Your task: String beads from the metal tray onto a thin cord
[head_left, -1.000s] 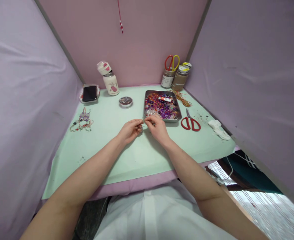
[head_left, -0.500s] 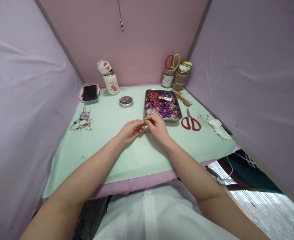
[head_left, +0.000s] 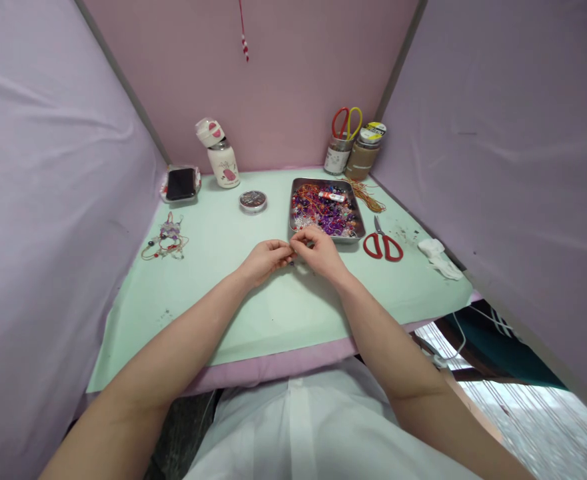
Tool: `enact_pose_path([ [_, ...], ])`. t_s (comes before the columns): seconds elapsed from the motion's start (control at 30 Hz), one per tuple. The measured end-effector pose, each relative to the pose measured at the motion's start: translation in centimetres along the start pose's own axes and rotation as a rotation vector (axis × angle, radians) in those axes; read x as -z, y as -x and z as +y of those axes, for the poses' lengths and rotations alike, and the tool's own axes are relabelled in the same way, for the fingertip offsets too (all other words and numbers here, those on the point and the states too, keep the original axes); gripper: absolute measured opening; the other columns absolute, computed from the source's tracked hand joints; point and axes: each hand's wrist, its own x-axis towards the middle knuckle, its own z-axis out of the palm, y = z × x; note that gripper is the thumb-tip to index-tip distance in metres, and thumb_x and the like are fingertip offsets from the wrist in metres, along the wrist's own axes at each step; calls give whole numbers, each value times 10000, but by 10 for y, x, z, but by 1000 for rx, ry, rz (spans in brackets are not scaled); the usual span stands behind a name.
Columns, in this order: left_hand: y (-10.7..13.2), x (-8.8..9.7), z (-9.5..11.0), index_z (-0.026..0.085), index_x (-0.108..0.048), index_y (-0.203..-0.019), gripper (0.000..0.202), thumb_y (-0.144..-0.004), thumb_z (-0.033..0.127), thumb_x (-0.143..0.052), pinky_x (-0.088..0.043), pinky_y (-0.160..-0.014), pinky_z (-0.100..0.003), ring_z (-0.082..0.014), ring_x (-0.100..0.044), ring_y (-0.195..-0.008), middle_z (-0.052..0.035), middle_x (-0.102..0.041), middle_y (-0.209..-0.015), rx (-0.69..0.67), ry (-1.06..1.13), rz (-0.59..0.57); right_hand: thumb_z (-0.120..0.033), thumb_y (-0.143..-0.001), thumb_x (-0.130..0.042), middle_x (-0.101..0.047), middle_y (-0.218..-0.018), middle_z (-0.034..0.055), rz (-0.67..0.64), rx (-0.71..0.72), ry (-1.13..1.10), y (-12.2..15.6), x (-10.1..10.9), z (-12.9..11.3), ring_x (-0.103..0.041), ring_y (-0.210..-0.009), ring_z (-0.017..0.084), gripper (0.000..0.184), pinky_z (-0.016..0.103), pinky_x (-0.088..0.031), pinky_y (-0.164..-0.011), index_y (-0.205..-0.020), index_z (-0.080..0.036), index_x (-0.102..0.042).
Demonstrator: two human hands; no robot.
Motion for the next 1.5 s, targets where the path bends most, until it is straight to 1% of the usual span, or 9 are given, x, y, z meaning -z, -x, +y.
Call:
enact_pose_path([
  [0.07,1,0,0,105,-638,-703,124,-674,196,-717,-400,-612,-238,-76,-521,-589,-56,-623,-690,-8,-52,-28,-242,-763,-563,-590,-724,4,-46,-20,-26,-1,1,-1,-523,-728,147,98,288,-417,-703,-690,-192,-604],
  [0.23,0,4,-2,115,-652,-703,102,-702,210,-688,-406,-632,-250,-86,-526,-604,-66,-640,-722,-41,-161,-101,-323,-780,-577,-562,-684,-22,-135,-191,-244,0,4,-1,-492,-622,117,140,269,-404,-620,-728,-193,-579],
  [0.33,0,5,-2,114,-663,-717,124,-708,233,-694,-412,-644,-253,-90,-533,-622,-74,-652,-757,-37,-171,-138,-347,-781,-588,-553,-650,-31,-188,-223,-339,1,4,0,-497,-572,113,160,269,-403,-586,-737,-196,-560],
  [0.47,1,4,0,108,-671,-714,144,-687,241,-721,-419,-638,-262,-98,-532,-621,-81,-652,-753,-19,-156,-157,-352,-795,-571,-555,-617,-36,-211,-210,-339,1,1,2,-502,-538,117,161,269,-399,-559,-742,-204,-537],
  [0.8,1,6,-2,124,-663,-806,192,-685,254,-738,-407,-659,-245,-83,-530,-637,-34,-624,-750,-1,-36,-195,-328,-821,-521,-537,-657,-30,-139,-94,-178,2,0,-1,-477,-601,123,133,263,-397,-603,-769,-208,-548],
  [1.1,2,4,-1,137,-641,-762,169,-685,257,-732,-401,-635,-231,-83,-522,-626,-19,-612,-706,1,-2,-150,-347,-823,-538,-521,-684,-25,-120,-64,-225,0,-1,-1,-471,-635,123,155,262,-391,-621,-769,-203,-552],
  [1.2,1,2,0,140,-634,-727,152,-679,249,-729,-389,-609,-224,-78,-508,-603,-15,-599,-679,-46,6,-98,-408,-833,-528,-531,-685,-23,-63,-123,-256,-1,-2,2,-480,-637,126,200,261,-397,-611,-816,-210,-554],
  [1.3,1,0,2,140,-638,-724,152,-678,254,-728,-385,-601,-218,-71,-502,-596,-16,-602,-684,-105,20,1,-480,-820,-541,-525,-652,-28,-4,-206,-252,-1,-2,3,-469,-599,123,270,258,-383,-572,-813,-211,-549],
  [1.5,1,-3,4,146,-639,-690,136,-677,253,-720,-377,-586,-217,-75,-488,-601,-8,-592,-661,-196,24,97,-485,-730,-646,-483,-570,-39,-82,-302,-254,1,0,-1,-406,-522,102,311,249,-328,-508,-671,-197,-545],
])
